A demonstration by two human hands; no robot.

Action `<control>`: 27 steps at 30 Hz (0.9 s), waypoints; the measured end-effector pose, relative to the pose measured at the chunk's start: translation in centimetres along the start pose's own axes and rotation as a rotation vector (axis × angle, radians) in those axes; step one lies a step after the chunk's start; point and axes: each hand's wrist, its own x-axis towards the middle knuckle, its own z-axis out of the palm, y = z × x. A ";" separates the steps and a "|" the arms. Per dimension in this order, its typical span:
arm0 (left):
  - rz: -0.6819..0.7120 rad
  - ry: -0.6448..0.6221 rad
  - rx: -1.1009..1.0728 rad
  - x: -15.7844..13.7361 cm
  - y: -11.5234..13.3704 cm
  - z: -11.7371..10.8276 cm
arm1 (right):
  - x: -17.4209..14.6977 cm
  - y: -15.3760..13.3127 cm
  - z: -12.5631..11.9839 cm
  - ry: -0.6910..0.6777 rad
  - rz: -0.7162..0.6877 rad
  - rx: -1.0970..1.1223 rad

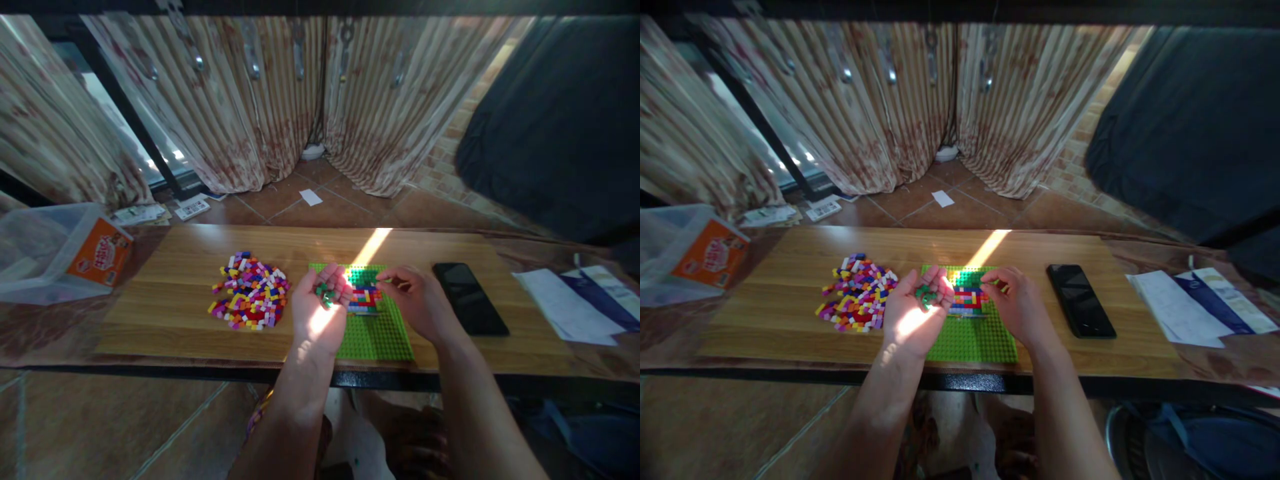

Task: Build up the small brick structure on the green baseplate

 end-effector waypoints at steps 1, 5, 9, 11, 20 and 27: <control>0.000 0.001 0.002 0.0 0.0 0.0 | 0.1 0.2 0.3 -0.001 -0.009 -0.005; -0.002 0.008 0.009 -0.1 0.0 0.1 | 0.5 0.7 1.1 0.004 -0.047 0.001; -0.002 0.009 0.010 -0.2 0.1 0.2 | 0.7 1.1 1.6 0.027 -0.028 -0.006; 0.001 0.007 0.013 -0.2 0.1 0.1 | 0.7 1.3 1.8 0.038 -0.017 -0.005; -0.009 0.008 0.000 -0.1 0.1 0.1 | 0.9 2.1 2.3 0.045 0.032 0.087; -0.011 -0.007 0.006 -0.1 0.1 0.0 | 1.0 2.7 2.6 0.030 0.063 0.137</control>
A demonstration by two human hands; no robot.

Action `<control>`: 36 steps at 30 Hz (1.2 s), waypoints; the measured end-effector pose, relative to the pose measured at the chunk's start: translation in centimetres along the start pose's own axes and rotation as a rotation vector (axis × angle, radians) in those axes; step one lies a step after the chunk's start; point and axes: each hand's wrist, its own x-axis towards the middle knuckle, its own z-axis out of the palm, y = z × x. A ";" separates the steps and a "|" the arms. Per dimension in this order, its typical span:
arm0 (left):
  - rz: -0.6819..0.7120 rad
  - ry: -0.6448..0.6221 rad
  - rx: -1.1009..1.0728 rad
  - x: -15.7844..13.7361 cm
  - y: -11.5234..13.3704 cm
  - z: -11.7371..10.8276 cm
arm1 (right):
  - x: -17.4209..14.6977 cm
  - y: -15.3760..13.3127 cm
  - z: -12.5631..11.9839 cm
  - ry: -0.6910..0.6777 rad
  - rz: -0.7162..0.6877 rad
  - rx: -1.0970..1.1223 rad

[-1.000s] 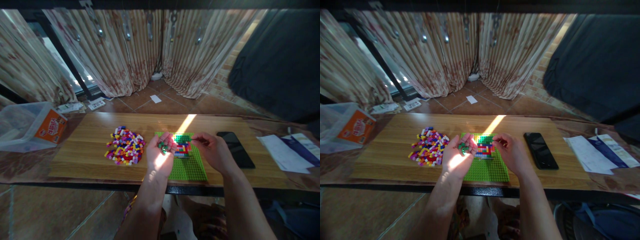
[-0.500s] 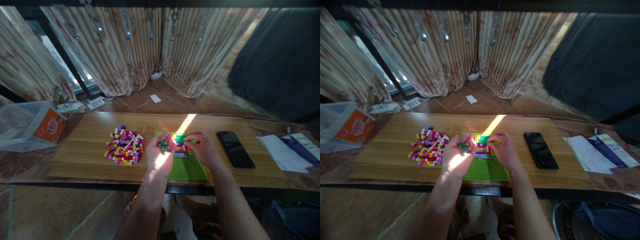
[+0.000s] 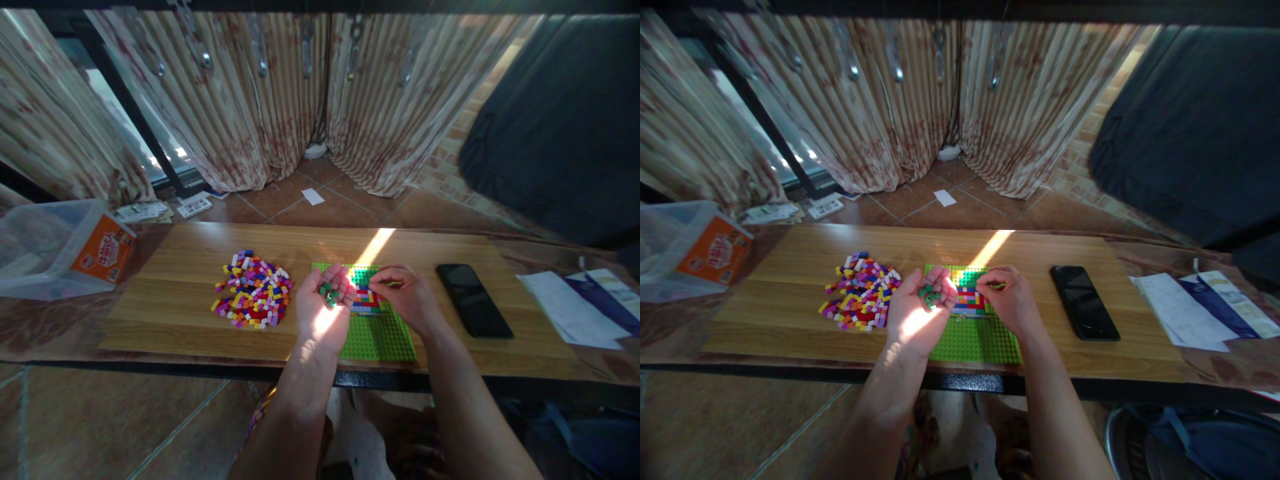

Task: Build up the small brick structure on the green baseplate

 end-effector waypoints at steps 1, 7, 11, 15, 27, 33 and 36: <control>0.000 -0.003 0.003 0.0 0.0 0.0 | 0.0 0.0 0.0 -0.002 -0.003 0.001; -0.024 -0.007 0.024 -0.3 -0.2 0.2 | -0.1 -0.5 0.0 -0.002 -0.020 -0.023; -0.041 -0.032 0.030 -0.6 -0.2 0.3 | -0.6 -1.5 -0.4 0.047 -0.043 -0.063; -0.048 -0.073 0.034 -0.8 -0.1 0.4 | -1.1 -3.9 -1.3 0.106 -0.094 0.008; -0.072 -0.161 0.060 -1.3 -0.3 0.4 | -2.9 -9.8 -0.7 -0.261 -0.226 0.064; -0.100 -0.178 0.090 -1.4 -0.3 0.4 | -2.8 -9.5 0.0 -0.287 -0.296 -0.033; -0.091 -0.175 0.094 -1.4 -0.3 0.4 | -2.8 -9.3 0.2 -0.290 -0.281 -0.030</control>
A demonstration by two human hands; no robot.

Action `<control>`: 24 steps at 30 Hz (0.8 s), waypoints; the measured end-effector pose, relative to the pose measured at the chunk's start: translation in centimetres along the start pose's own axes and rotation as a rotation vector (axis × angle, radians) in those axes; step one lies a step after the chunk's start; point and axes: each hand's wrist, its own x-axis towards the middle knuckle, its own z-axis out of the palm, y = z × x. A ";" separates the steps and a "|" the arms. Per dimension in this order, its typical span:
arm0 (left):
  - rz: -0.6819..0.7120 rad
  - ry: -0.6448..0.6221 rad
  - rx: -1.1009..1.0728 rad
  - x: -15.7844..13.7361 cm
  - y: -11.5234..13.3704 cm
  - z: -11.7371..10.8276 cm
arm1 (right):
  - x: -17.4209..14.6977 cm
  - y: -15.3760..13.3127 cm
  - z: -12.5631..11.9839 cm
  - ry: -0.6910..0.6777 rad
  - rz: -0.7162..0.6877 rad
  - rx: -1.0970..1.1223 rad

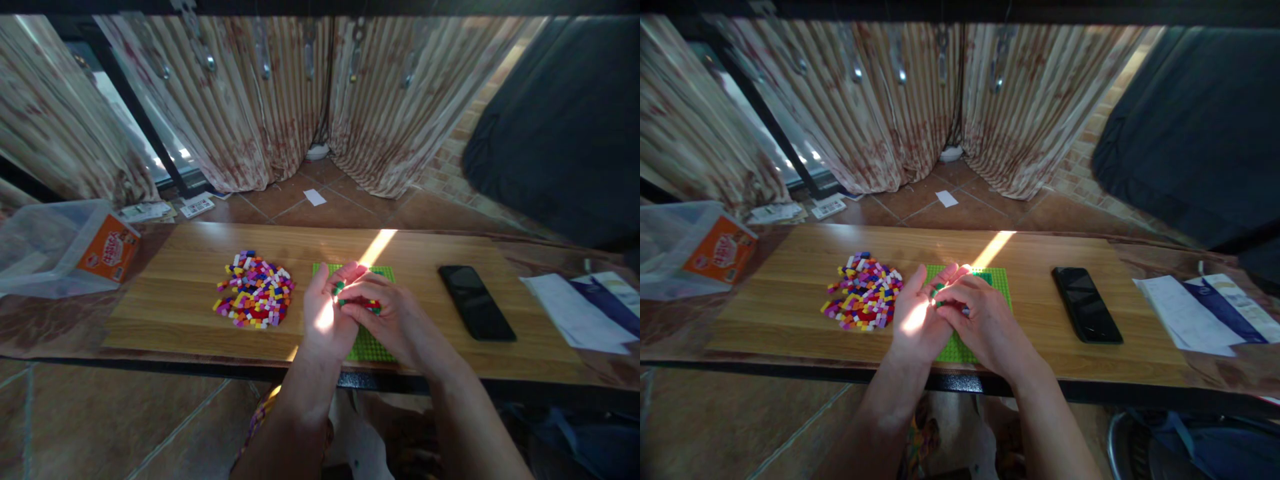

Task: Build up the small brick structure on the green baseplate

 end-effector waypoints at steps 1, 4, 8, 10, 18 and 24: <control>0.005 0.004 -0.001 0.0 0.0 0.0 | 0.0 0.0 0.0 0.005 0.012 0.005; 0.011 0.014 -0.007 -0.1 0.0 0.2 | 0.0 -0.1 0.0 0.018 0.049 0.025; 0.009 0.002 -0.040 0.0 -0.1 0.1 | -0.1 0.0 -0.2 0.054 0.077 0.086; 0.008 0.011 -0.052 0.1 -0.1 0.0 | -0.2 0.3 -0.4 0.108 0.098 0.136; -0.011 0.061 -0.089 0.6 0.0 -0.3 | -0.9 3.0 -2.6 0.299 0.109 0.096; 0.013 0.099 -0.098 0.6 0.0 -0.4 | -1.1 4.8 -3.4 0.319 0.200 -0.209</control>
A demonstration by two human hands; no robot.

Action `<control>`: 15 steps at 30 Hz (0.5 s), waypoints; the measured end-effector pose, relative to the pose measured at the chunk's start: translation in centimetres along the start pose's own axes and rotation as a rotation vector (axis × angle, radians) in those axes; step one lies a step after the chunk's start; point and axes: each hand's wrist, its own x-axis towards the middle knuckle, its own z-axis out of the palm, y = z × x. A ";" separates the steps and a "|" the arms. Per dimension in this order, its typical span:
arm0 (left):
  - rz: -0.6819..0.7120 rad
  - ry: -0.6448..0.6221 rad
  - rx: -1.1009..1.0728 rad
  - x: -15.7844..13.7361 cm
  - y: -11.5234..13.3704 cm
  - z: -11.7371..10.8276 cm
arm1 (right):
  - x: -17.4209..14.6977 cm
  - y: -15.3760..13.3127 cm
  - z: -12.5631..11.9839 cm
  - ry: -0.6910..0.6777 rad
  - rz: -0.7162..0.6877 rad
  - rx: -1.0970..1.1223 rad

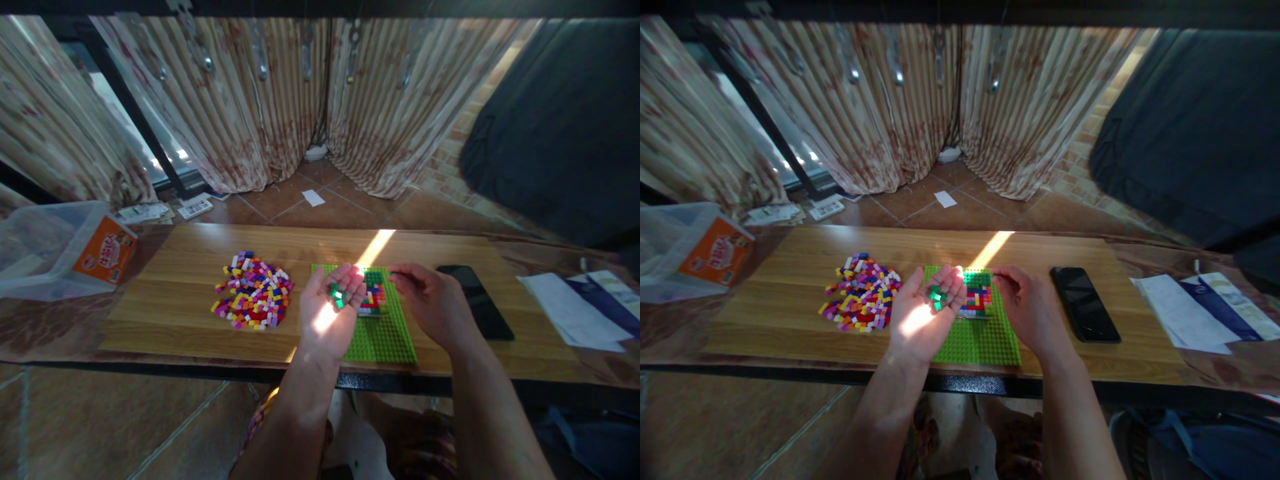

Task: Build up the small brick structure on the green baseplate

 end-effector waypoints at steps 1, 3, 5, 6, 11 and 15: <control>0.003 0.001 0.003 0.0 0.0 0.0 | 0.0 0.2 0.1 0.003 0.006 -0.033; 0.009 0.003 0.011 0.0 0.0 0.0 | 0.0 0.5 0.4 -0.001 0.009 -0.069; 0.014 0.004 0.017 0.0 0.0 0.0 | 0.1 0.9 0.7 -0.010 0.020 -0.062; 0.016 0.003 0.018 0.0 0.1 0.0 | 0.1 1.1 1.0 -0.020 0.032 -0.035; 0.020 -0.011 0.021 0.2 0.3 -0.2 | 0.2 2.6 2.5 -0.039 0.151 0.285; 0.020 -0.015 0.013 0.4 0.6 -0.4 | 0.2 3.2 3.3 -0.039 0.294 0.511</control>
